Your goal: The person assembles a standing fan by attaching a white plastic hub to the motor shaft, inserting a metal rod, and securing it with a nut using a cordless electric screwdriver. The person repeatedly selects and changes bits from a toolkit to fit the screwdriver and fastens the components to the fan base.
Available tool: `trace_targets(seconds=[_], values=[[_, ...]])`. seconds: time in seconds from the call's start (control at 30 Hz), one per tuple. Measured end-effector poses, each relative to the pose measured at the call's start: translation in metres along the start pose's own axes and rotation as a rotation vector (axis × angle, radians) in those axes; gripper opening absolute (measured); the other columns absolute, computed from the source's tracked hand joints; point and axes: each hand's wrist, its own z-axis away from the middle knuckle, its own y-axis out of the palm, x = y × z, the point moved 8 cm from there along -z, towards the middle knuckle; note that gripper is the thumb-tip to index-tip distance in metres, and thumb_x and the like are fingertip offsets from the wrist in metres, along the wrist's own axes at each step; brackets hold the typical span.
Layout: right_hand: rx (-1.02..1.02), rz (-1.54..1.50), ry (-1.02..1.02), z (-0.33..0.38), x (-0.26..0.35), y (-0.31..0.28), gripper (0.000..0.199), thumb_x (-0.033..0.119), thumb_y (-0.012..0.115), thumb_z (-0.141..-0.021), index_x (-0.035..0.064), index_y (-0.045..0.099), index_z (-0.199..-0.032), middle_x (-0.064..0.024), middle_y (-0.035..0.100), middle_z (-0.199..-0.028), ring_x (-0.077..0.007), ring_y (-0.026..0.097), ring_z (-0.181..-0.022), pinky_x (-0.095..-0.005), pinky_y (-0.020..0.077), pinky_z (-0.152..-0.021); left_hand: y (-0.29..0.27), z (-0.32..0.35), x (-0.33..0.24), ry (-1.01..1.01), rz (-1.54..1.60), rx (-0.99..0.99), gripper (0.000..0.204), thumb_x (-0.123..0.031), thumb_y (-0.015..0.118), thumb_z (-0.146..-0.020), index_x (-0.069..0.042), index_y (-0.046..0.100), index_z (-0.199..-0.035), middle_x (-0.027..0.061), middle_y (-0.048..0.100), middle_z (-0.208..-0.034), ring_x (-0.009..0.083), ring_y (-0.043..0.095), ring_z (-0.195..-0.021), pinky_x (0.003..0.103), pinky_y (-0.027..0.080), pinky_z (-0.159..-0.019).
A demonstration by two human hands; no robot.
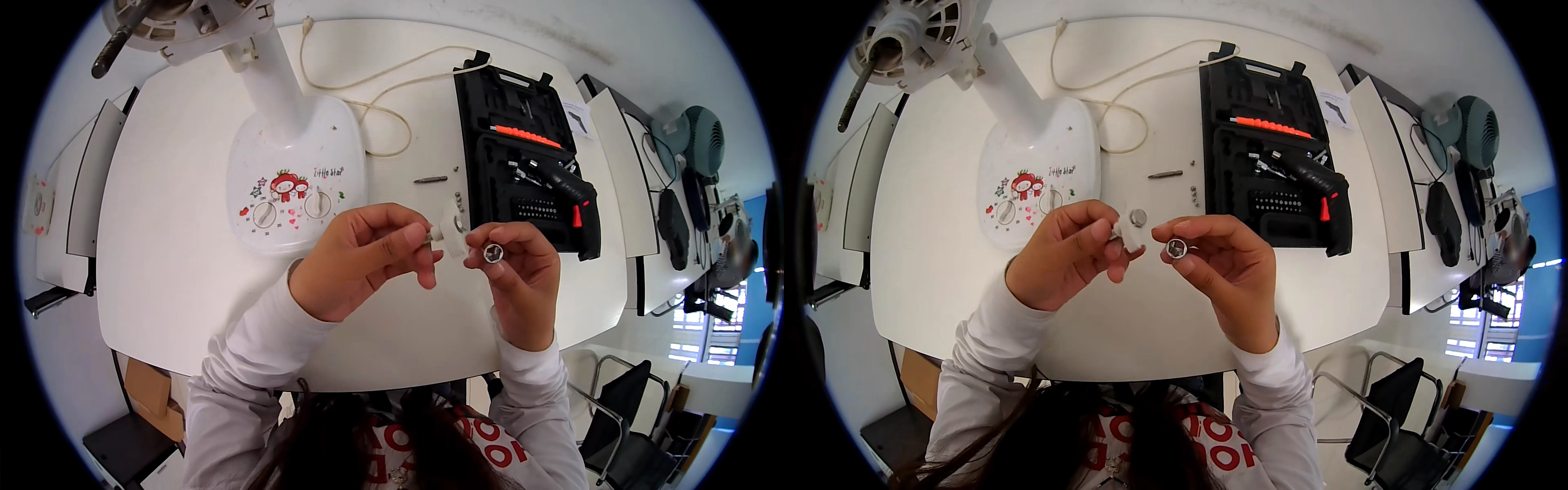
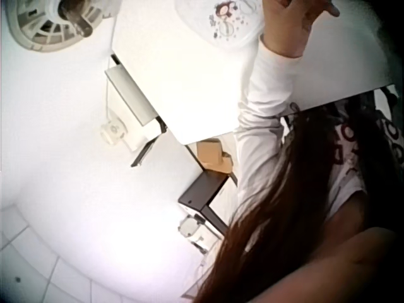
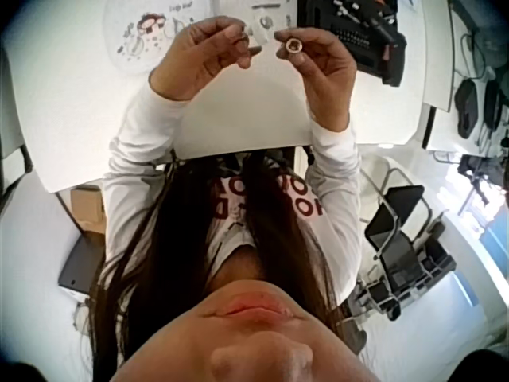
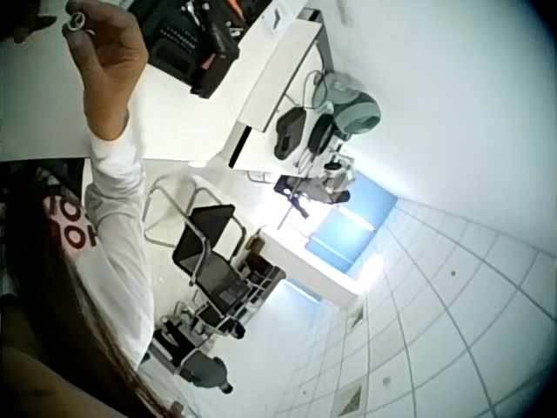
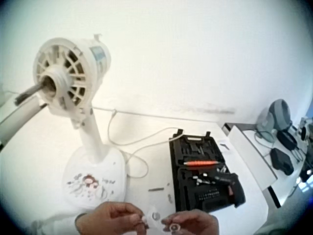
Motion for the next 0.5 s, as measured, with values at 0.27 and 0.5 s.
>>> trace_targets(seconds=[0.27, 0.5], values=[[-0.065, 0.073, -0.098, 0.001, 0.008, -0.001, 0.024, -0.007, 0.061, -0.081, -0.0025, 0.061, -0.105, -0.0133, 0.063, -0.101, -0.0172, 0.062, -0.092, -0.0285, 0.0499, -0.083, 0.006, 0.005, -0.007, 0.043, -0.110, -0.066, 0.015, -0.006, 0.063, -0.087, 0.003, 0.059, -0.098, 0.0144, 0.067, -0.092, 0.0220, 0.066, -0.084, 0.031, 0.051, -0.085], [-0.095, 0.224, -0.239, -0.001, 0.029, 0.002, 0.027, -0.011, 0.063, -0.076, -0.0013, 0.064, -0.101, -0.0136, 0.061, -0.102, -0.0181, 0.061, -0.094, -0.0268, 0.0500, -0.080, 0.017, 0.012, -0.026, 0.249, -0.470, -0.172, 0.010, 0.005, 0.065, -0.080, 0.004, 0.059, -0.088, 0.0166, 0.066, -0.081, 0.0255, 0.067, -0.071, 0.036, 0.056, -0.069]])
